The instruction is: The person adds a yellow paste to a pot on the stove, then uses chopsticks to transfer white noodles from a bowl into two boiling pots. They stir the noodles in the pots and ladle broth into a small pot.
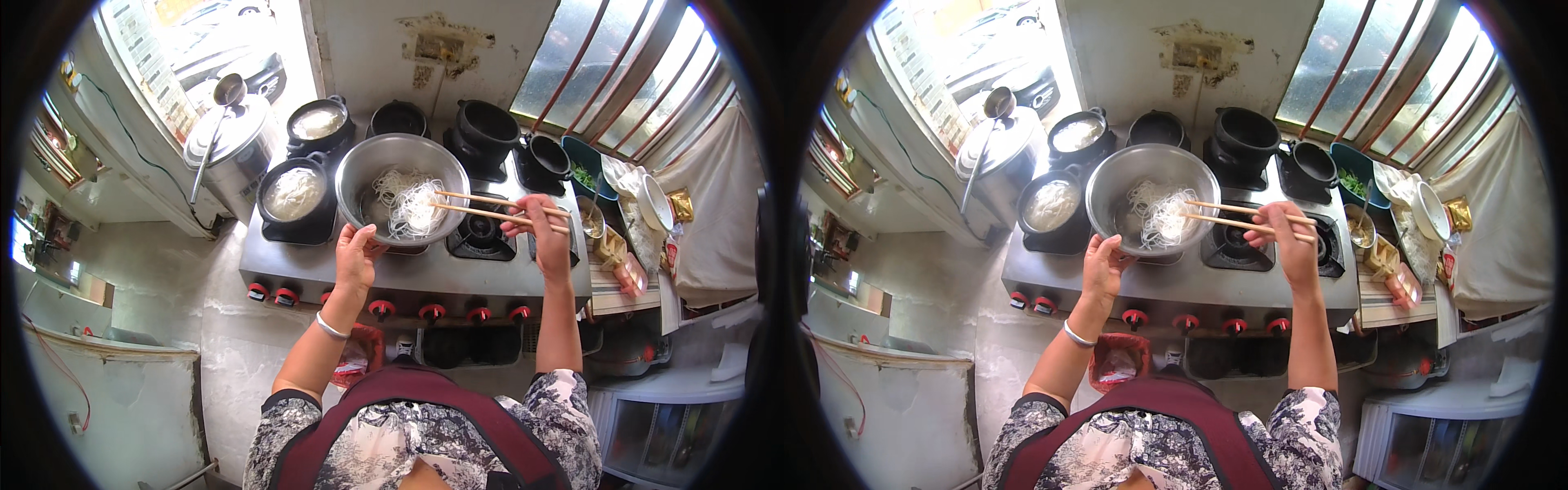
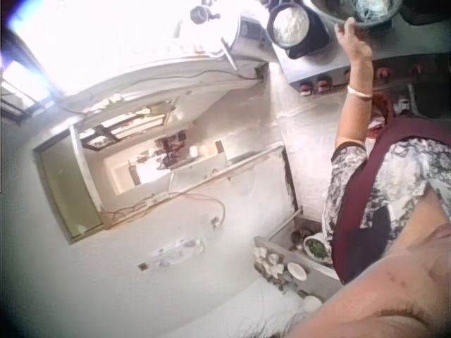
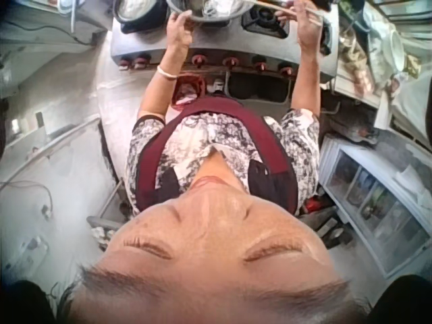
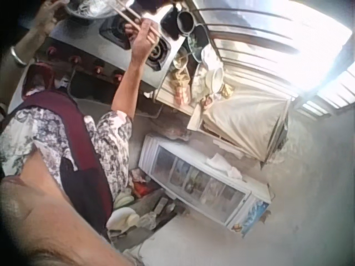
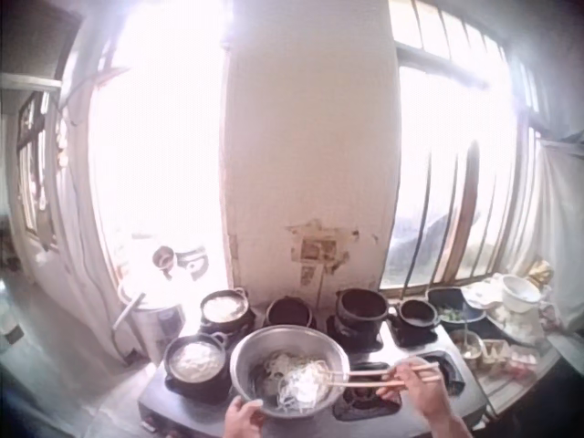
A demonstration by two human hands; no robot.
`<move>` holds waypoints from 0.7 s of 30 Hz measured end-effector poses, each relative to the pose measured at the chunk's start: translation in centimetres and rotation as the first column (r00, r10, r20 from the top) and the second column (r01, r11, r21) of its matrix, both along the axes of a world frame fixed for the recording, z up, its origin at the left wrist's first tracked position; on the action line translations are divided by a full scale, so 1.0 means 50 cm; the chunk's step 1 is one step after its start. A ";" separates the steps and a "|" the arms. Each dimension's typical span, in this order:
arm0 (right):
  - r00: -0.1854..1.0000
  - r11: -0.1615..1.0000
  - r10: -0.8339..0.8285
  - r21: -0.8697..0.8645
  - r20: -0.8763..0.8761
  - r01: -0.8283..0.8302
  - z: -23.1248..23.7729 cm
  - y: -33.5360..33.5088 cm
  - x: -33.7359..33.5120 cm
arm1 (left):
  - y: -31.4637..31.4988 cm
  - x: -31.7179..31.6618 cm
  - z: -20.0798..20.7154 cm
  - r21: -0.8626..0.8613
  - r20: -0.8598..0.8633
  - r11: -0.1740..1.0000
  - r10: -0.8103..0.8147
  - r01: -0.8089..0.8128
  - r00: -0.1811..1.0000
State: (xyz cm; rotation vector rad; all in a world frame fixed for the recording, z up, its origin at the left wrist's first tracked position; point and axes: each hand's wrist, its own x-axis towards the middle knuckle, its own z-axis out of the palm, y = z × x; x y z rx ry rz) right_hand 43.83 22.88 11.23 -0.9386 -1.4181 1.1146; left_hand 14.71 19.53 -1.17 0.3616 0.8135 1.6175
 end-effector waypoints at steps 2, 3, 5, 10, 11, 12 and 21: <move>0.998 0.996 0.069 -0.051 0.006 -0.069 -0.026 0.054 -0.007 | 0.020 0.009 -0.003 -0.001 0.017 1.000 0.010 -0.010 1.000; 0.997 0.995 0.073 -0.067 -0.001 -0.073 -0.046 0.081 -0.022 | 0.026 0.013 -0.003 -0.023 0.009 1.000 0.013 -0.013 1.000; 0.997 0.996 0.073 -0.057 -0.031 -0.074 -0.088 0.115 -0.051 | 0.034 0.019 -0.001 0.018 0.008 1.000 0.016 -0.016 1.000; 0.912 0.984 -0.132 -0.166 -0.387 0.071 -0.161 0.133 -0.030 | 0.020 0.010 0.025 -0.114 -0.146 0.988 -0.117 0.101 0.982; 0.859 0.962 -0.210 -0.256 -0.467 0.095 -0.171 0.129 -0.018 | 0.010 0.007 0.034 -0.161 -0.165 0.978 -0.157 0.131 0.974; 0.820 0.952 -0.233 -0.294 -0.522 0.083 -0.181 0.125 -0.011 | -0.010 0.007 0.044 -0.170 -0.165 0.979 -0.145 0.116 0.976; 0.683 0.968 -0.234 -0.231 -0.691 0.099 -0.123 0.081 -0.033 | 0.102 0.003 0.168 0.331 -0.892 0.928 0.248 0.171 0.379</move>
